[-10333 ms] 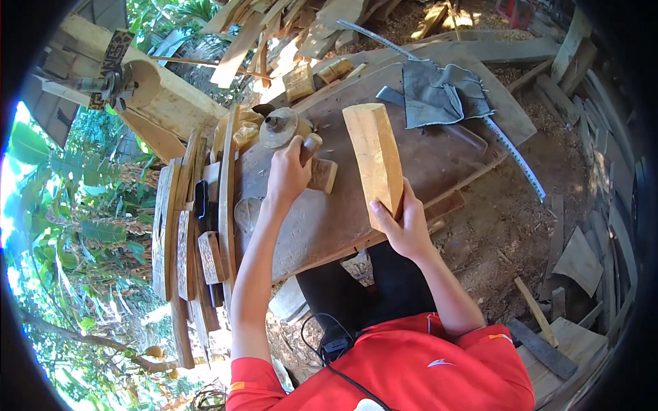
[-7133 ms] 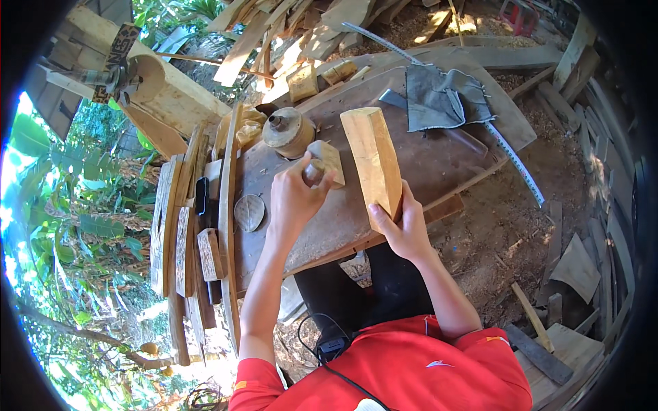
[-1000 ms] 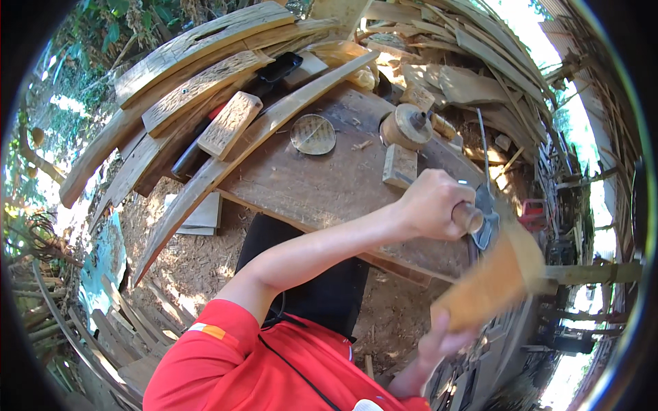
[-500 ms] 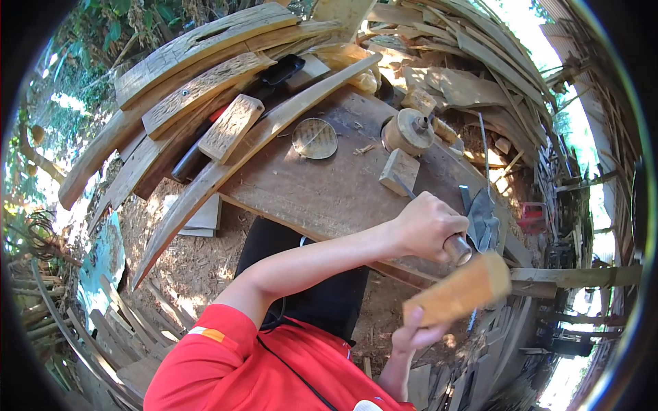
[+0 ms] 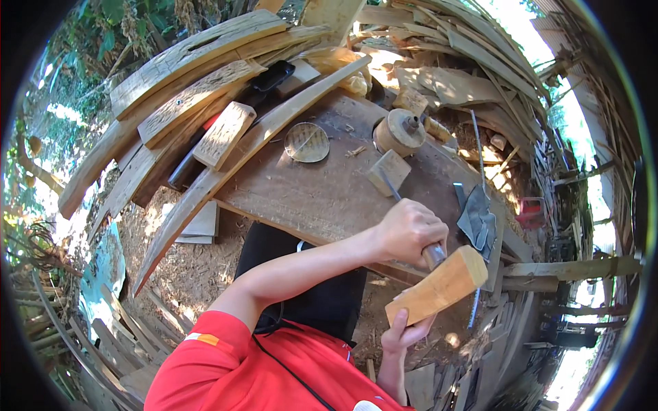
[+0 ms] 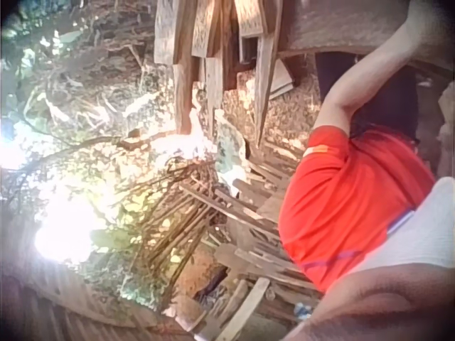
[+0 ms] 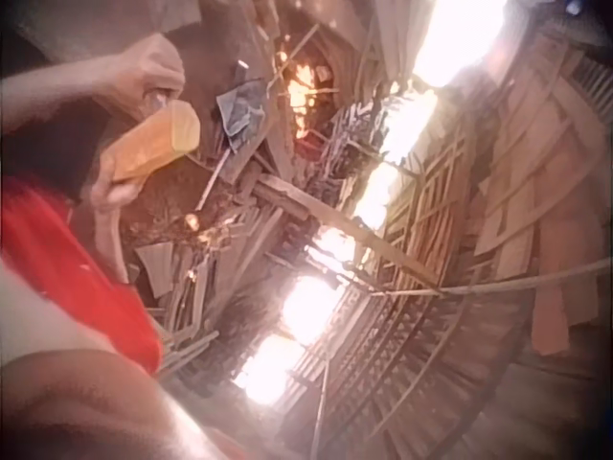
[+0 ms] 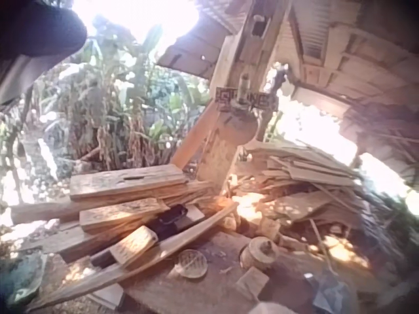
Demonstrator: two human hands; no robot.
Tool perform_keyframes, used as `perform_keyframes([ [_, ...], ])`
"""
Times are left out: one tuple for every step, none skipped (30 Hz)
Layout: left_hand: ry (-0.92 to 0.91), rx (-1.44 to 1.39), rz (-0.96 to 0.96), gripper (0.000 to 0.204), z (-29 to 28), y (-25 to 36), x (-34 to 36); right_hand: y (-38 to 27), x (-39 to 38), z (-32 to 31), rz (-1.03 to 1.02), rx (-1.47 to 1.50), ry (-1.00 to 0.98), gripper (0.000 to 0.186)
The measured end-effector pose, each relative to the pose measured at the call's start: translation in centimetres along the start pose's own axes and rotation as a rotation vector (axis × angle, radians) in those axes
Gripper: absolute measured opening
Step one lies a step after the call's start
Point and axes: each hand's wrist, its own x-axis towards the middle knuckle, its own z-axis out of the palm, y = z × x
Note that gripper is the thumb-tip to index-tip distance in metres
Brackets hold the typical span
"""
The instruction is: The person sharpens a chisel by repeatedly striking it with a wooden mallet while it is held in a sharpening jig. The person then picks up a round wooden object and rubs its surface with a small abrasive block.
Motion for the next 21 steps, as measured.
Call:
perform_keyframes([
  [0.001, 0.023, -0.002, 0.022, -0.2, -0.2, 0.0, -0.4, -0.2, 0.2, 0.133, -0.033, -0.006, 0.062],
  [0.004, 0.021, 0.001, 0.022, -0.3, -0.2, -0.1, -0.9, 0.1, -1.5, 0.043, -0.103, -0.059, 0.066],
  [0.007, 0.02, 0.004, 0.022, -0.4, -0.1, -0.3, -1.1, 0.2, 0.0, -0.036, 0.256, 0.244, 0.064],
  [-0.001, 0.005, 0.004, 0.021, -0.2, 0.2, -0.5, -2.1, 1.7, 2.0, -0.227, 0.559, 0.523, 0.063],
  [0.003, 0.008, -0.002, 0.021, -0.1, 0.4, -0.7, -1.6, 1.2, 1.9, -0.173, 0.47, 0.331, 0.064],
  [0.006, 0.011, -0.007, 0.021, -0.1, 0.5, -0.9, -0.2, 0.5, 1.8, -0.118, 0.382, 0.14, 0.065],
  [0.015, 0.028, 0.0, 0.021, -0.3, 0.0, -0.6, -0.2, 0.7, 0.8, -0.035, 0.229, -0.029, 0.061],
  [0.023, 0.042, 0.015, 0.021, -0.5, -0.5, -0.7, -0.3, 0.8, -0.3, 0.022, 0.043, -0.217, 0.057],
  [0.031, 0.057, 0.029, 0.021, -0.9, -1.1, -0.8, -0.2, 1.2, -1.3, 0.033, -0.14, -0.402, 0.053],
  [0.037, 0.058, 0.043, 0.021, -1.0, -1.3, -0.8, -0.1, 3.4, -6.1, 0.083, -0.181, -0.796, 0.045],
  [0.033, 0.051, 0.048, 0.021, -0.8, -1.3, -0.6, -0.3, 1.8, -3.8, 0.063, 0.042, -0.444, 0.045],
  [0.03, 0.044, 0.053, 0.021, -0.6, -1.2, -0.5, -0.3, 1.0, -1.0, -0.077, 0.271, -0.065, 0.045],
  [0.021, 0.039, 0.061, 0.021, -0.5, -1.1, -0.3, -0.5, 0.8, 2.0, -0.256, 0.397, 0.238, 0.045],
  [0.017, 0.055, 0.056, 0.021, -0.6, -1.0, -0.2, 1.3, 0.0, 1.1, -0.213, 0.268, -0.009, 0.049],
  [0.014, 0.077, 0.05, 0.021, -0.8, -1.3, -0.4, 0.6, -0.3, 1.3, -0.046, 0.161, -0.046, 0.059],
  [0.011, 0.097, 0.045, 0.021, -0.9, -1.5, -0.6, -0.1, -0.4, 1.7, 0.111, 0.048, -0.095, 0.07],
  [0.007, 0.092, 0.048, 0.021, -1.1, -1.8, -0.8, -0.2, -0.7, 2.3, 0.123, 0.219, -0.017, 0.074],
  [0.002, 0.086, 0.059, 0.021, -1.2, -2.1, -0.8, 0.1, -1.1, 2.8, 0.127, 0.388, 0.069, 0.078],
  [0.0, 0.085, 0.061, 0.021, -1.4, -2.3, -0.6, -0.1, -1.0, 3.2, 0.133, 0.56, 0.145, 0.081],
  [0.011, 0.053, 0.071, 0.02, -1.5, -2.5, -0.3, -0.7, -0.4, 3.4, 0.086, 0.566, 0.25, 0.074],
  [0.036, 0.057, 0.067, 0.019, -1.5, -2.4, -0.2, -0.4, -0.2, 3.1, 0.09, 0.545, 0.22, 0.073],
])
